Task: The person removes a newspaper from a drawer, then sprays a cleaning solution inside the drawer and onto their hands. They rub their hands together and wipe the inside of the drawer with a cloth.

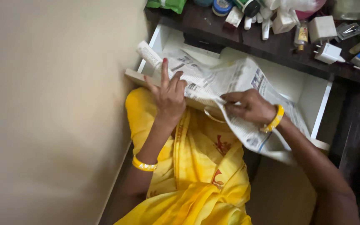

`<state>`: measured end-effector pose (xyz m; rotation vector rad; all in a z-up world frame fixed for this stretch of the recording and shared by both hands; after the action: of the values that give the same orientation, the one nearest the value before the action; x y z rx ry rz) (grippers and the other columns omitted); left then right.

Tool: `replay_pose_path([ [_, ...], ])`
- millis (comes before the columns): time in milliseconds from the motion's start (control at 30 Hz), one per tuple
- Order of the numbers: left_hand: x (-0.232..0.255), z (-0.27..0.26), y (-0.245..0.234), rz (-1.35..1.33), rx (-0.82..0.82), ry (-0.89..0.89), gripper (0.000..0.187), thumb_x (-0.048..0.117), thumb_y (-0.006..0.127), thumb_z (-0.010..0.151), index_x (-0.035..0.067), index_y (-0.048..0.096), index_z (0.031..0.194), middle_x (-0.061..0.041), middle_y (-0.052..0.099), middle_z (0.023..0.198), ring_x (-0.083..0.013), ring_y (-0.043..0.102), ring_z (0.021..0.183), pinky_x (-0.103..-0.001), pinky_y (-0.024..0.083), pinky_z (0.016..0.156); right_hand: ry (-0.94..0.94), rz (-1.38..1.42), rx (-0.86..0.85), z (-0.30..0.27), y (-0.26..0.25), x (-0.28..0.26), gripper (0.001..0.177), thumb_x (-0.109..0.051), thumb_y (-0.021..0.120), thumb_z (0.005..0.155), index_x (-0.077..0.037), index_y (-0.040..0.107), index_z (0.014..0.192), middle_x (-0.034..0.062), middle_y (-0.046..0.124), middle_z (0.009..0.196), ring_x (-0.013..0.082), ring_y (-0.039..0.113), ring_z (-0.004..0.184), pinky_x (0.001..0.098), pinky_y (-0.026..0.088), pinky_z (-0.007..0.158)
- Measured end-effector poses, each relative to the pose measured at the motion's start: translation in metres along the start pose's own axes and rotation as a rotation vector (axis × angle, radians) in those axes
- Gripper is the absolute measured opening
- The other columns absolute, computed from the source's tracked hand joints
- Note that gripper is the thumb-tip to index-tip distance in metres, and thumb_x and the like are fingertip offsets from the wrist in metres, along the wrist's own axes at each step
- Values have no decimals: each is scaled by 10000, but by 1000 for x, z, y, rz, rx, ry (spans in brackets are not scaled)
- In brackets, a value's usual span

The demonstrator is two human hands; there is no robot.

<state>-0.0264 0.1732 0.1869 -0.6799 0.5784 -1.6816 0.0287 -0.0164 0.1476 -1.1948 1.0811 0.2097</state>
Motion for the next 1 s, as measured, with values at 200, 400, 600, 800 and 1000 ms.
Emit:
replay_pose_path([
  [200, -2, -22, -91, 40, 7, 19, 201, 116, 649, 1081, 132, 666, 881, -48, 728, 1298, -420, 436, 1493, -745, -18, 1190, -245, -45, 38, -20, 44, -106, 282, -135, 667, 935, 17, 715, 1167, 136, 753, 816, 216, 720, 609, 347, 587, 584],
  [400, -10, -52, -141, 81, 5, -76, 181, 138, 663, 1078, 137, 661, 896, -35, 685, 1399, -445, 402, 1513, -744, 47, 1197, -365, 3, 95, -38, 88, -168, 216, -88, 674, 915, 32, 694, 1093, 172, 714, 863, 329, 702, 683, 403, 569, 623],
  [600, -14, -86, -172, -300, 215, -297, 610, 379, 746, 925, 63, 549, 1407, -213, 314, 1609, -414, 212, 1535, -619, 245, 1250, -376, 18, 221, -71, 110, -173, 126, -95, 692, 926, 8, 682, 999, 172, 704, 882, 353, 695, 715, 420, 550, 604],
  [800, 8, -184, -73, -1440, 180, -893, 625, 288, 469, 1096, -42, 292, 1597, -196, 509, 1503, -273, 538, 1340, -410, 418, 1158, -245, 26, 153, -109, 120, -163, 138, -120, 724, 879, -11, 662, 821, 154, 633, 705, 343, 644, 584, 442, 490, 530],
  [1000, 74, -242, -6, -1878, -98, -958, 492, 318, 515, 1219, -162, 502, 1326, -255, 633, 1253, -351, 623, 1143, -508, 493, 956, -94, 218, 81, -147, 104, -144, 165, -118, 709, 879, 23, 669, 805, 155, 639, 657, 270, 646, 538, 412, 502, 520],
])
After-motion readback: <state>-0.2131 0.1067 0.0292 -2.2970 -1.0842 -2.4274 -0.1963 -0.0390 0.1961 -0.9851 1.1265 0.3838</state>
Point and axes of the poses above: each hand's wrist, its own z-axis towards the middle knuckle, its own y-axis out of the palm, x = y × z, the point moved 10 cm from there along z, towards the middle knuckle
